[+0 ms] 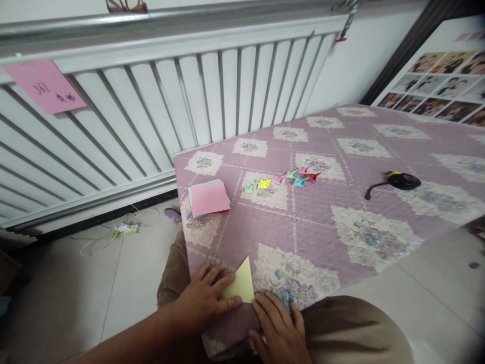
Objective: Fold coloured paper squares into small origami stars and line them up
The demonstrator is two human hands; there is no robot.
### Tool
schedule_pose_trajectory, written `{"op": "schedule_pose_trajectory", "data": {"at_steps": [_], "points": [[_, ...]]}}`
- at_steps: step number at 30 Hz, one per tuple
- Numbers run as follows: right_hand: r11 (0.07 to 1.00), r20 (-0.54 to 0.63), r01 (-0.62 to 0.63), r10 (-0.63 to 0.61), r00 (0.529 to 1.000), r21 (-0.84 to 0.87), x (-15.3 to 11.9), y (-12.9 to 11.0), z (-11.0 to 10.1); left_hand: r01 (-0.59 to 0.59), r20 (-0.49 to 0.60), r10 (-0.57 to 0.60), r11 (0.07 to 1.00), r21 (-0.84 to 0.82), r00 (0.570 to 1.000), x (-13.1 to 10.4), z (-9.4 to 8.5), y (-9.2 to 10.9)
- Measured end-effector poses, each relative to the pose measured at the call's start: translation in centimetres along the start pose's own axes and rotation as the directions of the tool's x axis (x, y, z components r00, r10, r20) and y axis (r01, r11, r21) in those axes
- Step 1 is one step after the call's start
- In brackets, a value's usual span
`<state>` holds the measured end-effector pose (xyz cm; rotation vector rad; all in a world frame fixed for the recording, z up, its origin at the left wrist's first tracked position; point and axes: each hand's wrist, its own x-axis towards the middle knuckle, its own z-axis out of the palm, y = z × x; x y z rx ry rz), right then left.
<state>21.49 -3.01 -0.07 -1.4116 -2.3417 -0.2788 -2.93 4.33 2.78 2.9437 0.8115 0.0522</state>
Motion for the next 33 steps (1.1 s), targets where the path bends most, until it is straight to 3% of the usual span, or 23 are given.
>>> {"op": "schedule_pose_trajectory", "data": {"at_steps": [8,13,20,24,29,33], "points": [[0.993,-0.079,-0.02,0.029,0.996,0.114,2.0,-3.0,1.0,-0.023,-0.047,0.026,0.999,0.049,0.999,0.0,0.2,-0.1],[0.995,-0.054,-0.006,0.012,0.998,0.104,1.1,-1.9,0.8,0.068,-0.114,-0.064,0.997,0.032,0.991,-1.7,0.9,0.0],[0.999,-0.04,0.049,-0.048,0.998,0.02,0.1,-0.3,0.6,0.151,-0.126,-0.145,0.988,0.038,0.981,-3.9,1.5,0.4],[0.995,-0.023,-0.051,0.053,0.998,0.087,0.7,-0.5,0.2,0.177,-0.18,-0.177,0.984,-0.016,0.968,-3.6,1.9,0.9],[0.943,0.139,-0.278,0.255,0.957,0.184,2.7,-1.2,-0.3,0.287,-0.216,-0.317,0.945,-0.159,0.924,-2.0,2.0,1.9],[0.947,0.151,-0.26,0.234,0.96,0.189,3.7,-0.6,0.3,0.344,-0.196,-0.391,0.909,-0.235,0.899,-0.5,1.0,2.3]]}}
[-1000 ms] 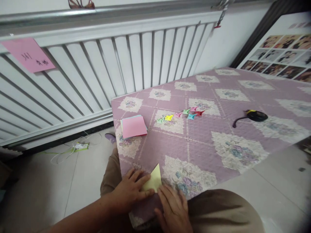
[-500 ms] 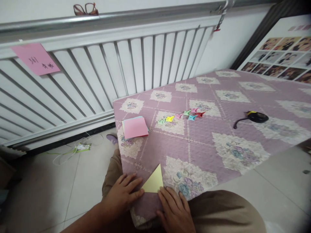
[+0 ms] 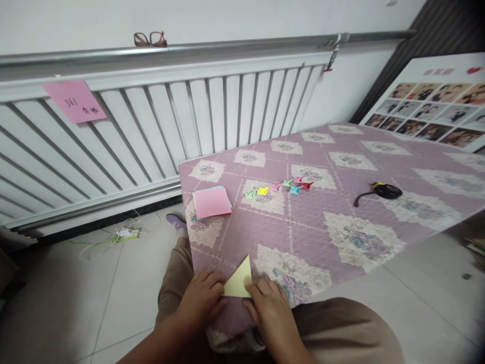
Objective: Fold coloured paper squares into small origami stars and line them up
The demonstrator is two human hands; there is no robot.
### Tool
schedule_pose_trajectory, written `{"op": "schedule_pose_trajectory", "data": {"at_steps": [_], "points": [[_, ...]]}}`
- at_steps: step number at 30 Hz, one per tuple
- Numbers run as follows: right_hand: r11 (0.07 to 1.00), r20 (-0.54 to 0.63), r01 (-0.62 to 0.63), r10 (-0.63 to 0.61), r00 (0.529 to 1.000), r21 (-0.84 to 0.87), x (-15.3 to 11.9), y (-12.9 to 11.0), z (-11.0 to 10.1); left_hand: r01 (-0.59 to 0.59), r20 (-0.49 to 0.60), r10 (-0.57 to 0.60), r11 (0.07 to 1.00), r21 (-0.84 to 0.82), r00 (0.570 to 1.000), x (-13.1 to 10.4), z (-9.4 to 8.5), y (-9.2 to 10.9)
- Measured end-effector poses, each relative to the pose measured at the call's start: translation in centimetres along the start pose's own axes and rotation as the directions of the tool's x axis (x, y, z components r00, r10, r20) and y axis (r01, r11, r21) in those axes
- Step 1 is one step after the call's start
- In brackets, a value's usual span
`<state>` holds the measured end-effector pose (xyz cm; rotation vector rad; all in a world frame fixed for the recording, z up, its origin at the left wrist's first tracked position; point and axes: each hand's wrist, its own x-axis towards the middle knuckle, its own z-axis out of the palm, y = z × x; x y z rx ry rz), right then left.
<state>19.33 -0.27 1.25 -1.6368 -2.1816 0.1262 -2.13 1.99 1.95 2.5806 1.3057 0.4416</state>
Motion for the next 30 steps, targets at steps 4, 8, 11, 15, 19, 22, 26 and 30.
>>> {"op": "schedule_pose_trajectory", "data": {"at_steps": [4,8,11,15,19,22,26,30], "points": [[0.99,-0.061,0.14,-0.142,0.988,-0.024,0.3,1.1,0.9,-0.038,0.001,0.039,0.996,0.077,0.999,0.8,-0.1,0.4],[0.973,-0.123,0.227,-0.231,0.965,-0.044,0.2,1.5,1.5,-0.149,-0.038,0.159,0.97,0.194,0.987,0.9,0.5,0.0],[0.975,-0.141,0.211,-0.219,0.966,-0.064,0.1,1.1,1.5,-0.166,-0.04,0.179,0.96,0.226,0.983,1.1,0.6,-0.1],[0.985,-0.143,0.151,-0.162,0.976,-0.087,-0.5,0.5,1.1,-0.123,-0.076,0.142,0.97,0.21,0.987,1.3,0.0,1.1],[0.987,-0.103,0.147,-0.152,0.983,-0.057,-1.3,0.7,0.7,-0.175,-0.161,0.184,0.982,0.069,0.97,0.4,-0.3,2.9],[0.989,-0.132,0.145,-0.145,0.981,-0.01,-1.6,1.1,0.7,-0.168,-0.214,0.151,0.984,-0.065,0.965,-0.2,0.3,3.3],[0.989,-0.158,0.144,-0.137,0.978,0.035,-1.6,1.5,0.7,0.011,-0.17,-0.034,0.991,-0.131,0.985,0.2,1.4,2.9],[0.984,-0.149,0.15,-0.135,0.98,0.098,-1.4,1.5,0.4,0.082,-0.167,-0.104,0.987,-0.137,0.98,0.8,1.9,2.7]]}}
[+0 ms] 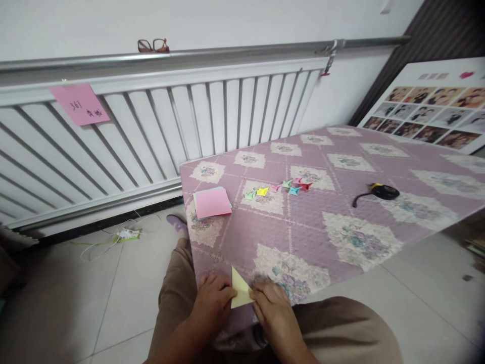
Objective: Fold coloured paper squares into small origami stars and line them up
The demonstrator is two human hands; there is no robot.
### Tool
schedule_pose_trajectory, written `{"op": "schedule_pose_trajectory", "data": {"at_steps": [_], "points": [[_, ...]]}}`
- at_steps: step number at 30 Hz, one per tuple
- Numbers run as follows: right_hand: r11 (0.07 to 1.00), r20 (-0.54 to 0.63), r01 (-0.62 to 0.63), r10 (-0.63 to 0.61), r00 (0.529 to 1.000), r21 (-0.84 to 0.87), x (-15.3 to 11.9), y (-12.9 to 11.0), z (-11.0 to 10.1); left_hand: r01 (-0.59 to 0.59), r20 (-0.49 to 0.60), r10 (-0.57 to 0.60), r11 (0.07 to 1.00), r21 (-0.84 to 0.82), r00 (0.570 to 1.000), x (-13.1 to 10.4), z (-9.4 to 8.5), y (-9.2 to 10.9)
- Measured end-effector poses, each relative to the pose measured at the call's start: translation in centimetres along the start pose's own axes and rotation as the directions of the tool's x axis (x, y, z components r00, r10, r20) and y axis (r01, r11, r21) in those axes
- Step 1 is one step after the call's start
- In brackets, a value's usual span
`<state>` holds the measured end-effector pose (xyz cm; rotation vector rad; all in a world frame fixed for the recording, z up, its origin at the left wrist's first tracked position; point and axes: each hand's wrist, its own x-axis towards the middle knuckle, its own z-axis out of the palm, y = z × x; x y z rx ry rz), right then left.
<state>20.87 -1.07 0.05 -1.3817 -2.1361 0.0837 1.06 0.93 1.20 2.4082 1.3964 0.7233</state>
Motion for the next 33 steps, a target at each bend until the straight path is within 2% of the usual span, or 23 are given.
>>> {"op": "schedule_pose_trajectory", "data": {"at_steps": [5,9,13,20,27,33], "points": [[0.992,-0.024,-0.052,0.055,0.998,0.117,0.2,-0.3,-0.2,0.071,-0.005,-0.071,0.997,-0.037,0.997,-0.1,-0.3,0.4],[0.983,-0.014,-0.118,0.121,0.993,0.141,0.4,-0.5,-0.2,0.168,0.004,-0.168,0.984,-0.065,0.986,-0.2,-0.7,1.0],[0.979,0.007,-0.14,0.141,0.99,0.146,0.8,-0.5,-0.4,0.212,0.002,-0.213,0.974,-0.075,0.977,-0.1,-0.5,1.3],[0.975,0.075,-0.166,0.156,0.985,0.151,0.9,-0.4,-0.9,0.228,0.027,-0.227,0.973,-0.03,0.974,0.0,-0.2,1.2],[0.967,0.087,-0.214,0.203,0.975,0.139,0.9,-0.4,-0.7,0.257,0.023,-0.256,0.962,-0.088,0.966,0.0,-0.4,1.4],[0.975,0.083,-0.188,0.179,0.98,0.119,1.0,-0.3,-0.7,0.281,0.02,-0.28,0.959,-0.043,0.96,0.1,0.1,1.3]]}}
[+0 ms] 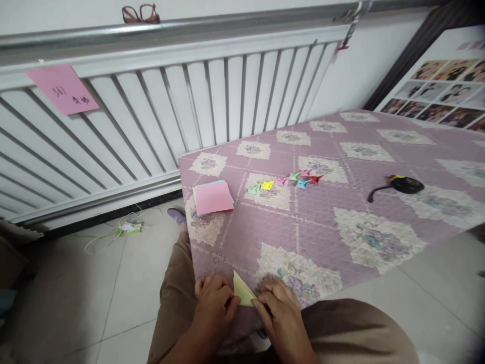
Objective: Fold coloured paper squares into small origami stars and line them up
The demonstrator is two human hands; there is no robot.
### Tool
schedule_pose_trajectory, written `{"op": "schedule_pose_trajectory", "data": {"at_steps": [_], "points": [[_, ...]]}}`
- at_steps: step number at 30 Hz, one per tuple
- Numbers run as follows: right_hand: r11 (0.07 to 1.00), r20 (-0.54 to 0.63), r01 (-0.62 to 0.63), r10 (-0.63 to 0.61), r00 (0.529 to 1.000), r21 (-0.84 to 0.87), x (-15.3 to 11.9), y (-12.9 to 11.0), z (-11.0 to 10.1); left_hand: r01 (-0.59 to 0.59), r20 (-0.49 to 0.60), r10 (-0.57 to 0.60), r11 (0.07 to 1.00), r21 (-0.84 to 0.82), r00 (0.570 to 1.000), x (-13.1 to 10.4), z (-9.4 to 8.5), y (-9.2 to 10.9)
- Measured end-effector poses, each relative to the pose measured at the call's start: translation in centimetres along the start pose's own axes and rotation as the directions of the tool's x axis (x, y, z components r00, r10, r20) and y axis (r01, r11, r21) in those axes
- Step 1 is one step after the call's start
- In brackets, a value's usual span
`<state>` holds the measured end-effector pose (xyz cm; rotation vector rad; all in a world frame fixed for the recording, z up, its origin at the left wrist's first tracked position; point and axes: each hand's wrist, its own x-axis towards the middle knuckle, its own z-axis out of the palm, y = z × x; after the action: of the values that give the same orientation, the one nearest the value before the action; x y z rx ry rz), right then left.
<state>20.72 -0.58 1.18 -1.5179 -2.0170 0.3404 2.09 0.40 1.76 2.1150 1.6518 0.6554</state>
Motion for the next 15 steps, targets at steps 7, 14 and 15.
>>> {"op": "schedule_pose_trajectory", "data": {"at_steps": [7,14,15], "points": [[0.998,-0.044,0.0,-0.002,0.999,-0.057,-0.39,0.48,0.44,0.017,0.006,-0.017,0.999,0.048,1.0,0.3,0.34,0.06],[0.995,-0.076,-0.039,0.032,0.997,-0.091,-0.42,0.28,0.86,0.039,0.017,-0.041,0.996,0.077,0.999,0.43,0.38,0.18],[0.995,-0.076,-0.041,0.035,0.996,-0.088,-0.37,0.22,0.86,0.044,0.02,-0.046,0.996,0.08,0.999,0.48,0.35,0.2]]}}
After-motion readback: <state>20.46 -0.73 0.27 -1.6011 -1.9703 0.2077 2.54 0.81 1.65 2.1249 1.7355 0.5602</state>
